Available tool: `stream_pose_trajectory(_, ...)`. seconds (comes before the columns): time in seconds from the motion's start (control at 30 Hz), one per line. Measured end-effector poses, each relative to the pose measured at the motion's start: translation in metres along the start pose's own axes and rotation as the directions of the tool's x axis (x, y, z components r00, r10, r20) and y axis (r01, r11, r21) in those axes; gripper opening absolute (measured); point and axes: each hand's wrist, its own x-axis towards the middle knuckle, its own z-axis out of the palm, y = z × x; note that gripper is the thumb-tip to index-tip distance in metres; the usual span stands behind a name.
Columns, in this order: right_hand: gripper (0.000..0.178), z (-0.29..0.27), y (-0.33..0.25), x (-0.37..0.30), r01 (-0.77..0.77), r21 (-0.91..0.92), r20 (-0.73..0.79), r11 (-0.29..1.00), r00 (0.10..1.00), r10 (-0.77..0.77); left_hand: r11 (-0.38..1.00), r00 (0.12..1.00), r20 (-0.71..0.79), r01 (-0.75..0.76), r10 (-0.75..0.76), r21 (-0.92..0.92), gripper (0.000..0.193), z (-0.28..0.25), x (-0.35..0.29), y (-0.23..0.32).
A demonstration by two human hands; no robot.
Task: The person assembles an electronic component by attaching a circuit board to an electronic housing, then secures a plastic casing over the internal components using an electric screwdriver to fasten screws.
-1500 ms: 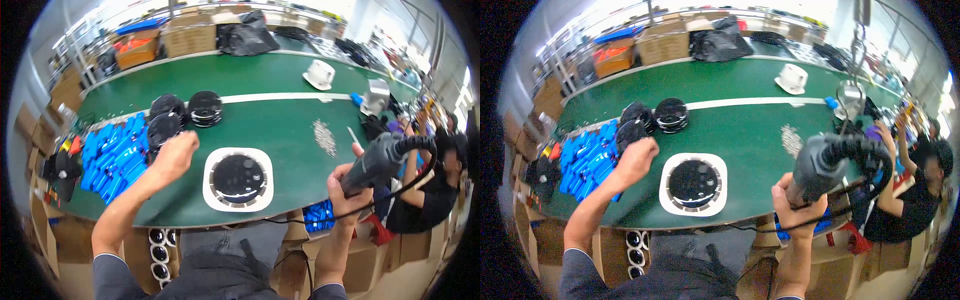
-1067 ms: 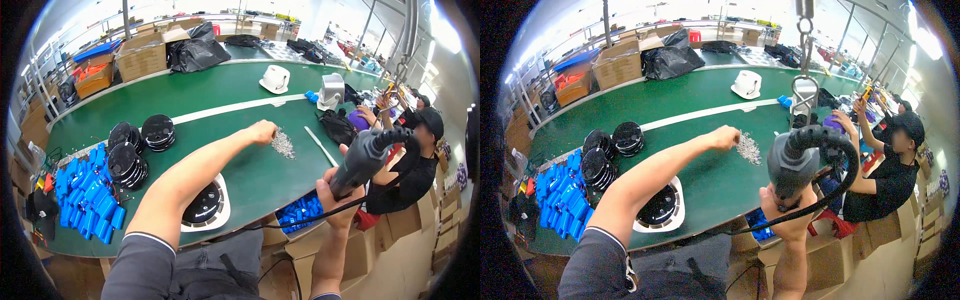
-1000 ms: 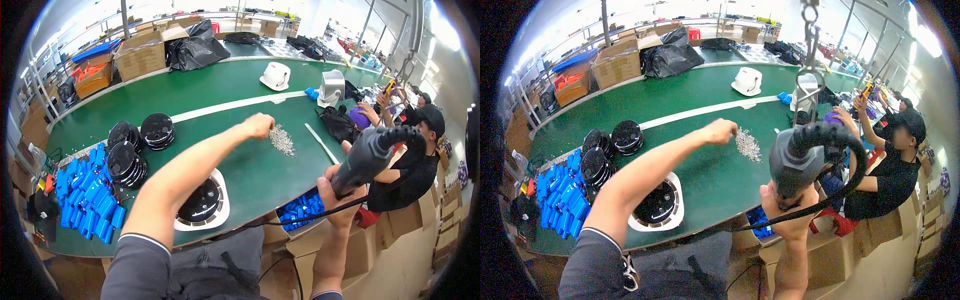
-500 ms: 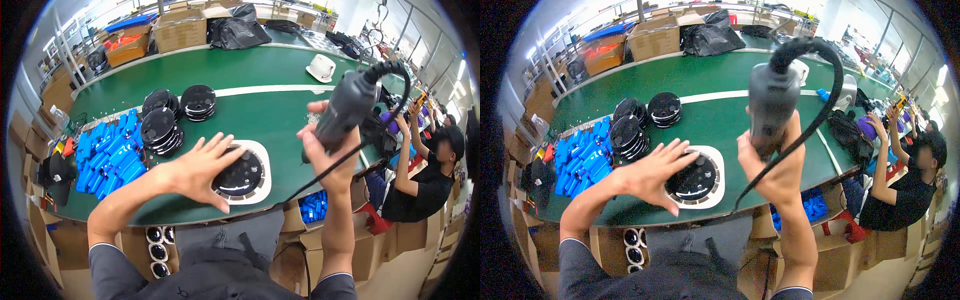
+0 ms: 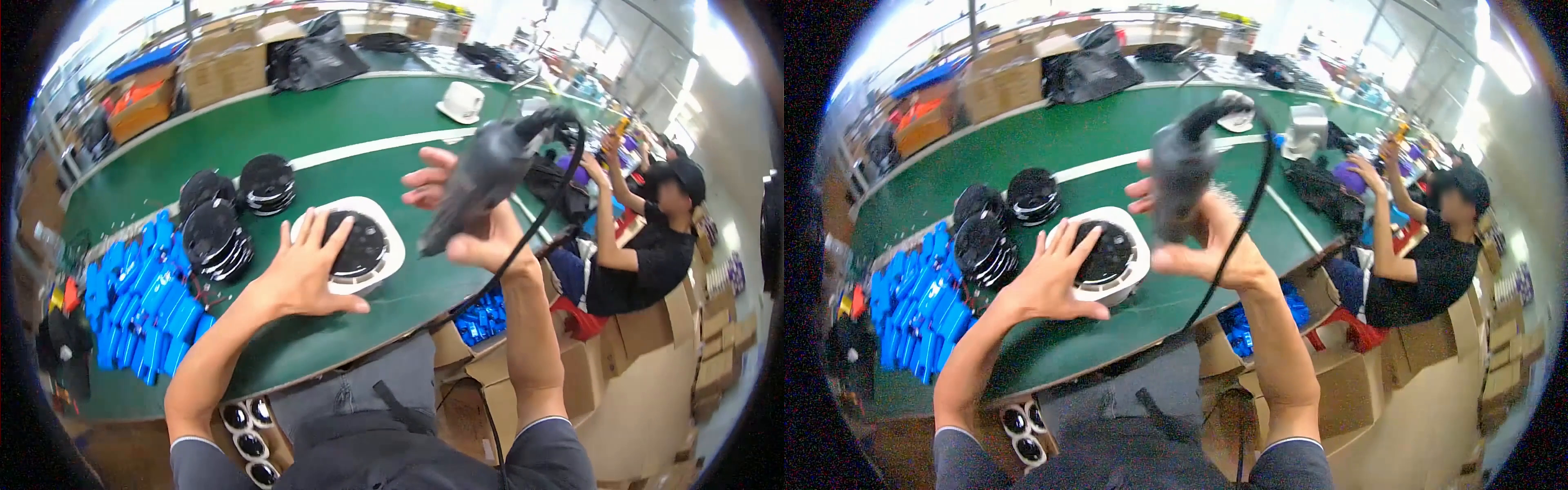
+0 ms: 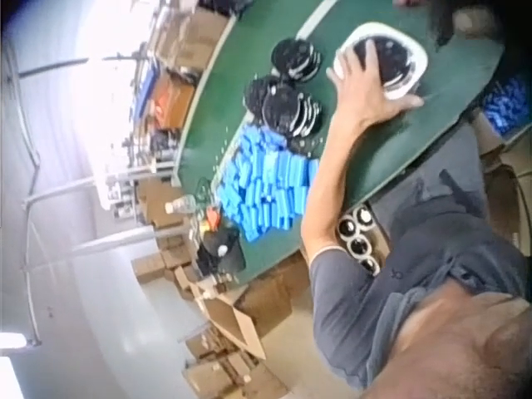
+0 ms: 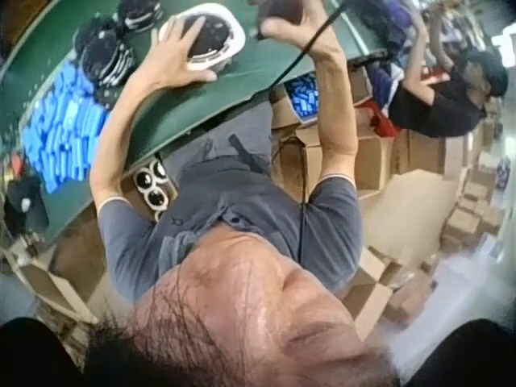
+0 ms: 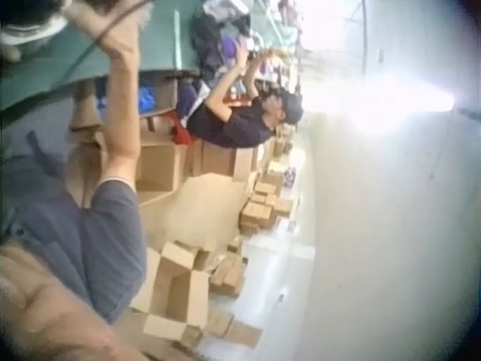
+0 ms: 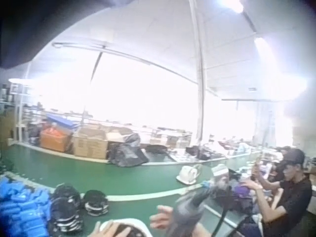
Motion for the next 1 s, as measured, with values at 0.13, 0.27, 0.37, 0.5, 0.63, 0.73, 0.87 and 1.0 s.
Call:
stream_pose_trajectory(0.13,0.052,-0.112,0.016,-0.035,-0.325,-0.381,-0.279,0.865,0.933,0.228,0.981,0.995,0.007,-0.101,0.103,-0.166,0.096,-0.017,0.02,-0.02)
stream_pose_trajectory(0.27,0.051,-0.272,0.08,-0.133,-0.675,-0.732,-0.674,-0.094,0.737,-0.05,0.947,0.951,-0.002,-0.309,0.31,-0.084,0.091,0.0,0.038,-0.03)
stream_pose_trajectory(0.37,0.044,-0.283,0.104,-0.148,-0.746,-0.578,-0.8,-0.331,0.597,0.052,0.968,0.961,0.115,-0.245,0.25,-0.059,0.1,-0.015,0.03,-0.029)
stream_pose_trajectory(0.5,0.024,-0.303,0.111,-0.182,-0.633,-0.641,-0.669,-0.435,0.738,-0.088,0.954,0.959,0.019,-0.281,0.284,-0.099,0.092,-0.009,0.037,-0.022)
stream_pose_trajectory(0.63,0.023,-0.298,0.09,-0.181,-0.7,-0.705,-0.684,-0.111,0.714,-0.151,0.964,0.962,-0.105,-0.26,0.254,-0.054,0.085,0.01,0.051,-0.008)
stream_pose_trajectory(0.73,0.03,-0.24,0.053,-0.153,-0.681,-0.723,-0.69,0.112,0.719,-0.08,0.991,0.969,-0.216,-0.127,0.118,-0.029,0.083,0.021,0.06,0.005)
stream_pose_trajectory(0.87,0.043,-0.146,-0.006,-0.141,-0.68,-0.31,-0.492,0.664,0.712,0.5,0.998,0.974,-0.221,-0.051,0.058,0.039,0.082,0.023,0.072,0.008)
stream_pose_trajectory(1.0,0.038,-0.108,-0.023,-0.148,-0.41,-0.719,-0.264,0.56,0.908,0.326,0.986,0.978,-0.124,-0.165,0.168,0.036,0.082,0.016,0.084,0.008)
